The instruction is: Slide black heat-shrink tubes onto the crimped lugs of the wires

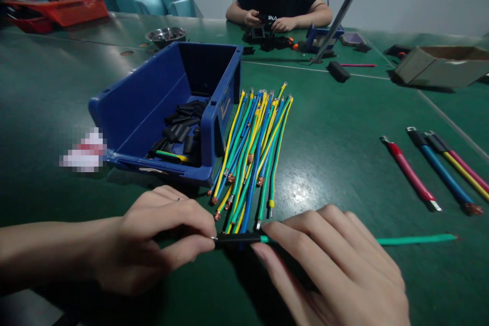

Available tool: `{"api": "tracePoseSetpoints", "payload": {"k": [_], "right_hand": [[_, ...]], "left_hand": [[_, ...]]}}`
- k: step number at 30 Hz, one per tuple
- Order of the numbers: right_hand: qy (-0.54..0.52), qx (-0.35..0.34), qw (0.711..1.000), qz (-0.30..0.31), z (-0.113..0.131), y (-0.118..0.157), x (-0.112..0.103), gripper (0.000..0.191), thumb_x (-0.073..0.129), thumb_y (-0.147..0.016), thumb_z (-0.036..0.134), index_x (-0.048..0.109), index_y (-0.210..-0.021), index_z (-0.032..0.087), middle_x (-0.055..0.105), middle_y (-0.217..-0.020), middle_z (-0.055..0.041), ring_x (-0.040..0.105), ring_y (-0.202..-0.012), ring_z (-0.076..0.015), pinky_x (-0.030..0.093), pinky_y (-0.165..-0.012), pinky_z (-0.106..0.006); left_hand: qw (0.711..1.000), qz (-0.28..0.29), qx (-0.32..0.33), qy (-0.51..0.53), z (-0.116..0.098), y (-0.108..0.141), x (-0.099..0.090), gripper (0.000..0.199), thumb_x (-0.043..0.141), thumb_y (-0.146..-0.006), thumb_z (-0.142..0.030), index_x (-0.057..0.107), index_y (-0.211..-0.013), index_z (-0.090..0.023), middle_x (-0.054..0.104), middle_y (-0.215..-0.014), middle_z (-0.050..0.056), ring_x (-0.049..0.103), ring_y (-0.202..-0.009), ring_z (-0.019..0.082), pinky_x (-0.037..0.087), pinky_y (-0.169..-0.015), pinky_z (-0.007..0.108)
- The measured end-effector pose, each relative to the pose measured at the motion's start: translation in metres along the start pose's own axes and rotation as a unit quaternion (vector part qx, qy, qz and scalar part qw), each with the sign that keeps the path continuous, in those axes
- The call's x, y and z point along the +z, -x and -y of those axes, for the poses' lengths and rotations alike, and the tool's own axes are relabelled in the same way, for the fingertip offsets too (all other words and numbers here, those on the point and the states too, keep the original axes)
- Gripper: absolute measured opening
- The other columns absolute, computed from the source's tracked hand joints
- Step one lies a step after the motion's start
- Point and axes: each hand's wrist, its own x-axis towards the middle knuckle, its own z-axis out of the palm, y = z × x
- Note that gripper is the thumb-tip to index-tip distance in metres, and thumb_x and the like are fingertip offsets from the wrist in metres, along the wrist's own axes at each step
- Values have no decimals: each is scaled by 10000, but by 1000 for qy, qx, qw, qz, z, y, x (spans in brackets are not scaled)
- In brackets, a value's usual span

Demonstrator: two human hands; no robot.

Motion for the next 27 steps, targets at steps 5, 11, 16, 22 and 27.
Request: {"api": "tracePoseSetpoints", "payload": {"k": [5, 11, 16, 22, 27], "right_hand": [[-3, 13, 1000, 4, 0, 1, 0, 131, 635, -843, 216, 636, -973, 222, 658, -775, -5, 544, -651, -143, 406, -611, -308], [-23, 46, 999, 0, 0, 5, -1, 185, 514, -908, 235, 654, -1029, 235, 659, -844, -24, 562, -749, -157, 424, -655, -314], [-8, 26, 1000, -3, -6, 7, 1, 255, 578, -844, 111, 647, -1061, 227, 667, -883, -7, 578, -758, -135, 443, -656, -281], [-3, 20, 1000, 4, -9, 8, 0, 280, 542, -869, 91, 631, -1100, 222, 632, -912, -19, 574, -765, -119, 469, -643, -232], [-3, 6, 1000, 12, -9, 7, 2, 281, 545, -863, 68, 629, -1096, 199, 619, -921, -24, 570, -765, -101, 473, -647, -203]], "left_hand": [[999, -7, -32, -11, -2, -1, 2, 31, 568, -893, -132, 590, -915, -135, 674, -719, 23, 597, -549, 100, 414, -505, 202], [992, -17, -123, -38, -4, -1, 6, 35, 580, -892, -177, 607, -883, -157, 593, -614, -37, 485, -470, 68, 354, -451, 171], [981, -8, -194, 14, -5, -4, 5, 76, 555, -904, -191, 617, -875, -160, 471, -492, -90, 371, -396, 42, 273, -398, 143], [971, -21, -228, 75, -8, -8, 2, 92, 576, -877, -202, 609, -938, -142, 542, -556, -64, 449, -432, 50, 312, -399, 126], [972, -37, -217, 83, -3, -6, 5, 95, 527, -920, -182, 596, -968, -138, 530, -546, -69, 445, -425, 46, 322, -412, 119]]}}
